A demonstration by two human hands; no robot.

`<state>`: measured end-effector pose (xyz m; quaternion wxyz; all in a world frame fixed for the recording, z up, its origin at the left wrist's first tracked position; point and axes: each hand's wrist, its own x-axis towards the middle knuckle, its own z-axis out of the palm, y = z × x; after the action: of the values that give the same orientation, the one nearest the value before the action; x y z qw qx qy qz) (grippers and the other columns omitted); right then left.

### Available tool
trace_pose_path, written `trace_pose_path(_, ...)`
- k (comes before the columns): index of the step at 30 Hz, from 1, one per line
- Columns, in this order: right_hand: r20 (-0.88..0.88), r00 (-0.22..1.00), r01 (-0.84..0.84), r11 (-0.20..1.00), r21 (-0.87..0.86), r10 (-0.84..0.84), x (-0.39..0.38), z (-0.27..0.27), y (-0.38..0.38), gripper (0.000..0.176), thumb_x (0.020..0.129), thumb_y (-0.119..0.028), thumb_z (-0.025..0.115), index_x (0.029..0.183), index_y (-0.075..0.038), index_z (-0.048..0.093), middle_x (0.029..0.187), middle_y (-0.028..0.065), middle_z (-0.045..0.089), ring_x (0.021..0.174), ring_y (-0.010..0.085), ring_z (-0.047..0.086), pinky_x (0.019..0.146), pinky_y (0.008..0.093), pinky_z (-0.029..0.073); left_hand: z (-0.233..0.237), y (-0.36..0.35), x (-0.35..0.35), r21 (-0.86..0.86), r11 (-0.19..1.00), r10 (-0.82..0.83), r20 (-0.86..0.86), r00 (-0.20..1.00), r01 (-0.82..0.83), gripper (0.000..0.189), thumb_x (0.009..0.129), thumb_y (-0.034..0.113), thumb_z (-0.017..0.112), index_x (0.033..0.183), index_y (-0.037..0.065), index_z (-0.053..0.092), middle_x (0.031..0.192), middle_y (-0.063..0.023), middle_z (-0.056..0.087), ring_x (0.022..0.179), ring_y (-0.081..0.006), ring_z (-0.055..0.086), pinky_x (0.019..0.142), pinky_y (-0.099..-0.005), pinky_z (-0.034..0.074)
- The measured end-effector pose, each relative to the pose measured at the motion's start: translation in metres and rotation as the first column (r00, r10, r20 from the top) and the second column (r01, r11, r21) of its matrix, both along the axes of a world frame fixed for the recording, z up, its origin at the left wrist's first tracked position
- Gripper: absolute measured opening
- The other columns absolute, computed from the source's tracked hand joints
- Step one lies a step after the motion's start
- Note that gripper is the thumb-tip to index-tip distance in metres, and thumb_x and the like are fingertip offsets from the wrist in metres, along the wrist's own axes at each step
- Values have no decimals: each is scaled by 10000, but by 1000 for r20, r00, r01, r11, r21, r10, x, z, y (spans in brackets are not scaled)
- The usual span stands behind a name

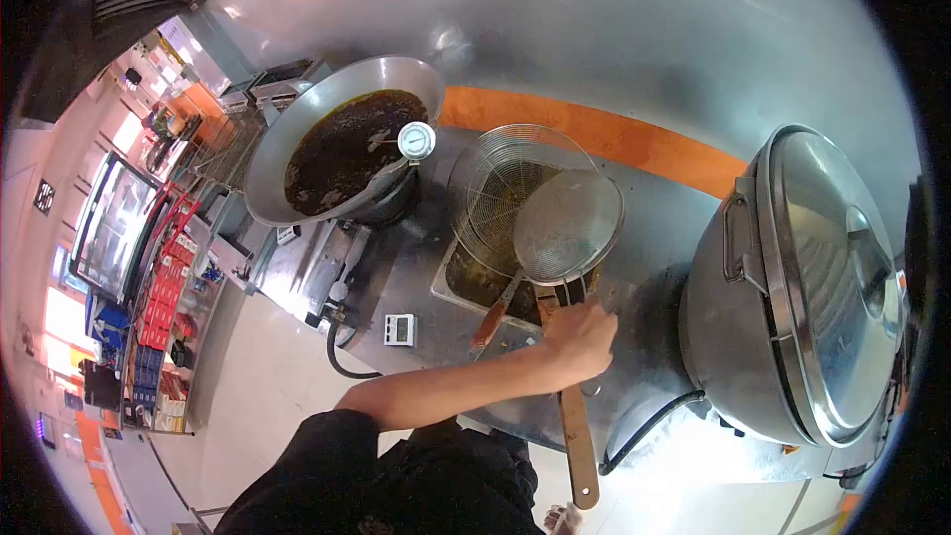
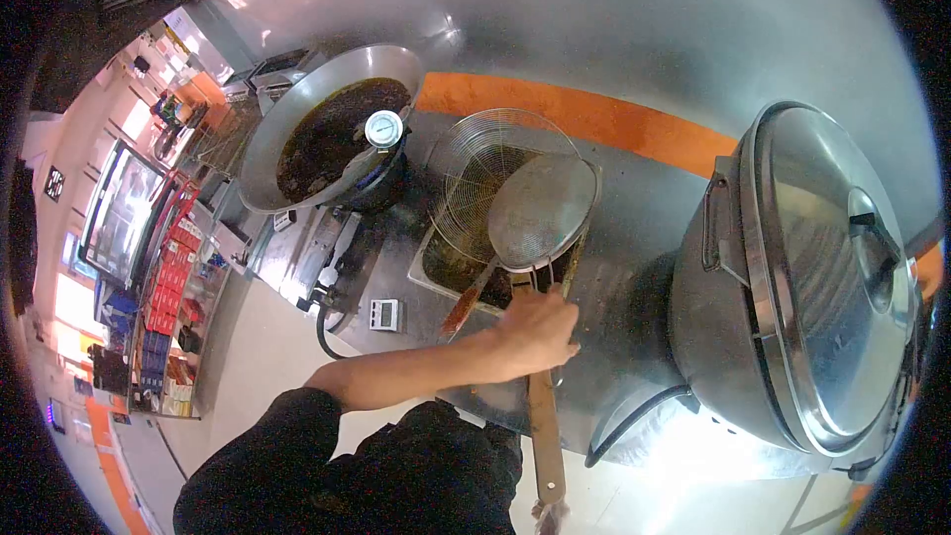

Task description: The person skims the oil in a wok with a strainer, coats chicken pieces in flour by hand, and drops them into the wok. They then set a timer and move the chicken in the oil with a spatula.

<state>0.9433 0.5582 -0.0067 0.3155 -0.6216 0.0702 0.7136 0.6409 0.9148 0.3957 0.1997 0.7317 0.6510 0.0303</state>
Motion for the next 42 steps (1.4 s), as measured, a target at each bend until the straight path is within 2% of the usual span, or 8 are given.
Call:
trace_pose_path(8,293,940,-271,902,335,173,-16,2,12,315,828,-302,507,625,-65,457,553,43,460,444,170,427,388,284,356,-9,-36,-101,330,910,110,393,913,-252,381,709,110,647,1009,15,432,812,-174,532,769,-278,572,712,-365,464)
trace_pose_path(12,-343,939,78,968,237,8,6,-58,23,315,793,-277,566,903,19,563,647,102,586,539,171,554,465,256,419,-17,-58,-138,241,871,258,518,815,-429,383,754,101,585,1077,-32,427,864,-203,556,824,-350,564,742,-383,448)
trace_pose_path(18,-499,866,51,998,38,-25,-5,-41,42,283,774,-221,575,970,-25,521,640,72,558,491,170,529,445,274,440,-18,-75,-145,191,882,387,228,894,-430,350,838,183,504,1092,-55,469,928,-237,576,870,-357,572,720,-433,443)
trace_pose_path(23,133,978,-187,955,229,160,-33,-19,28,227,828,-258,489,888,-41,513,624,72,543,466,175,507,431,277,433,4,-88,-142,85,934,311,278,909,-346,315,864,176,446,1084,-46,484,892,-247,570,812,-410,552,727,-450,429)
trace_pose_path(27,50,995,-97,987,126,92,-42,-20,33,269,838,-296,466,813,-30,499,574,82,519,422,175,480,384,274,403,24,-117,-156,295,942,40,384,923,-163,298,883,166,417,1110,-15,488,746,-183,572,663,-335,576,628,-408,440)
trace_pose_path(31,98,989,-117,992,38,113,-68,23,47,355,832,-350,460,727,-13,486,500,78,462,346,157,400,324,254,320,91,-161,-193,-107,951,298,575,762,-291,285,896,203,424,1094,13,502,640,-84,469,529,-121,459,531,-288,385)
trace_pose_path(35,178,979,-107,993,49,97,-91,27,48,394,814,-378,443,696,-4,482,468,70,432,321,150,365,312,249,288,135,-199,-266,67,876,303,696,651,-478,301,904,267,425,1075,46,538,542,37,353,430,-46,358,380,-211,298)
trace_pose_path(42,238,969,-87,994,62,70,-148,25,41,392,795,-359,425,675,5,505,447,63,426,320,170,381,312,277,311,173,-203,-462,134,815,472,409,781,-563,334,904,317,420,945,33,592,519,19,392,415,-66,360,377,-236,291)
